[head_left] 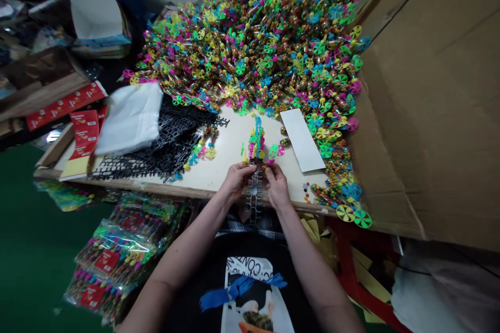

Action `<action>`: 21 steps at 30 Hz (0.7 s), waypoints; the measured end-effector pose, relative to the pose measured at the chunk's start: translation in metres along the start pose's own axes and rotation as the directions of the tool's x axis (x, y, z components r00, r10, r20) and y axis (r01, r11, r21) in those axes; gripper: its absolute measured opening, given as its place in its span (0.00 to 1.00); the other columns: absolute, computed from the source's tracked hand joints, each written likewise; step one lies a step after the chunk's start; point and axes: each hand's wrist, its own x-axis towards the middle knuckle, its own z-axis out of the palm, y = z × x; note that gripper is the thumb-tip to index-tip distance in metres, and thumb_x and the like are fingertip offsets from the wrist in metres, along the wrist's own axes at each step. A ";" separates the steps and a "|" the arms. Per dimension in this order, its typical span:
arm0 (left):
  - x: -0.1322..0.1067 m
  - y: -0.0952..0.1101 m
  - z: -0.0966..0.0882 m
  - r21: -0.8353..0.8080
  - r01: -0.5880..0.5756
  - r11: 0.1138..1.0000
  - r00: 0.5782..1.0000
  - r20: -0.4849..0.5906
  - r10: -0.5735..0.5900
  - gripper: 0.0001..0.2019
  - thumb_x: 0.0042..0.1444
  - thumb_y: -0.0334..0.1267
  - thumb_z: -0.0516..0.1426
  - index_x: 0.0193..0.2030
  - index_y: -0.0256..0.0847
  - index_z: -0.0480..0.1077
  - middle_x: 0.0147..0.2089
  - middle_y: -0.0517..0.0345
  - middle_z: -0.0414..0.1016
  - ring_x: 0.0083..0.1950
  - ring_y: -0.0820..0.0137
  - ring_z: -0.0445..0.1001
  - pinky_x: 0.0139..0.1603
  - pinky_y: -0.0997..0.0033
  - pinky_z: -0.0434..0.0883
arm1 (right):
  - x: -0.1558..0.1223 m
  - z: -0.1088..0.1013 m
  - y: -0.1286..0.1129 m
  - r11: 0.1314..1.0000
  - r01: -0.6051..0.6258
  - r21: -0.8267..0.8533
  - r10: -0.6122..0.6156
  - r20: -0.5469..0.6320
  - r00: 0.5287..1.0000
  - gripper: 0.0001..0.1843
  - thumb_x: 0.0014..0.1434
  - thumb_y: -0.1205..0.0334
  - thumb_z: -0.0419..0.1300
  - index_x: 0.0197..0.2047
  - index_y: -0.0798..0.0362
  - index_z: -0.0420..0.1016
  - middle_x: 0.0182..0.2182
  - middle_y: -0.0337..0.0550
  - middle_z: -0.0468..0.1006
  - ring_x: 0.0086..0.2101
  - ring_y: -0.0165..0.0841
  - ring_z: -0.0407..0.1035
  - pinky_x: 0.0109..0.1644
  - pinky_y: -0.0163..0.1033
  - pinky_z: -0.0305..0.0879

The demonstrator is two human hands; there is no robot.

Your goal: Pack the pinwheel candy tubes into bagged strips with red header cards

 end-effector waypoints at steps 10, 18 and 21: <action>0.002 0.002 -0.007 0.033 0.020 0.999 1.000 0.021 -0.020 0.12 0.30 0.37 0.65 0.20 0.36 0.67 0.15 0.65 0.64 0.14 0.81 0.57 0.15 0.79 0.50 | 0.007 -0.013 -0.009 0.947 0.134 -0.292 -0.091 0.156 0.984 0.16 0.52 0.50 0.61 0.40 0.51 0.76 0.36 0.40 0.79 0.38 0.34 0.72 0.45 0.39 0.69; 0.000 0.001 -0.003 0.139 -0.037 0.990 0.998 0.047 0.030 0.14 0.32 0.40 0.65 0.21 0.37 0.64 0.16 0.65 0.63 0.16 0.81 0.57 0.17 0.78 0.52 | 0.007 -0.012 -0.007 0.918 0.194 -0.346 -0.129 0.201 0.971 0.15 0.53 0.51 0.59 0.41 0.51 0.76 0.37 0.41 0.80 0.38 0.34 0.73 0.45 0.39 0.69; 0.004 -0.004 -0.006 0.162 -0.113 0.980 0.993 0.053 0.105 0.13 0.37 0.43 0.62 0.24 0.38 0.64 0.18 0.66 0.63 0.17 0.80 0.58 0.18 0.78 0.53 | 0.009 -0.014 -0.004 0.917 0.186 -0.352 -0.137 0.160 0.978 0.16 0.53 0.52 0.58 0.42 0.51 0.75 0.38 0.42 0.80 0.39 0.34 0.72 0.46 0.39 0.68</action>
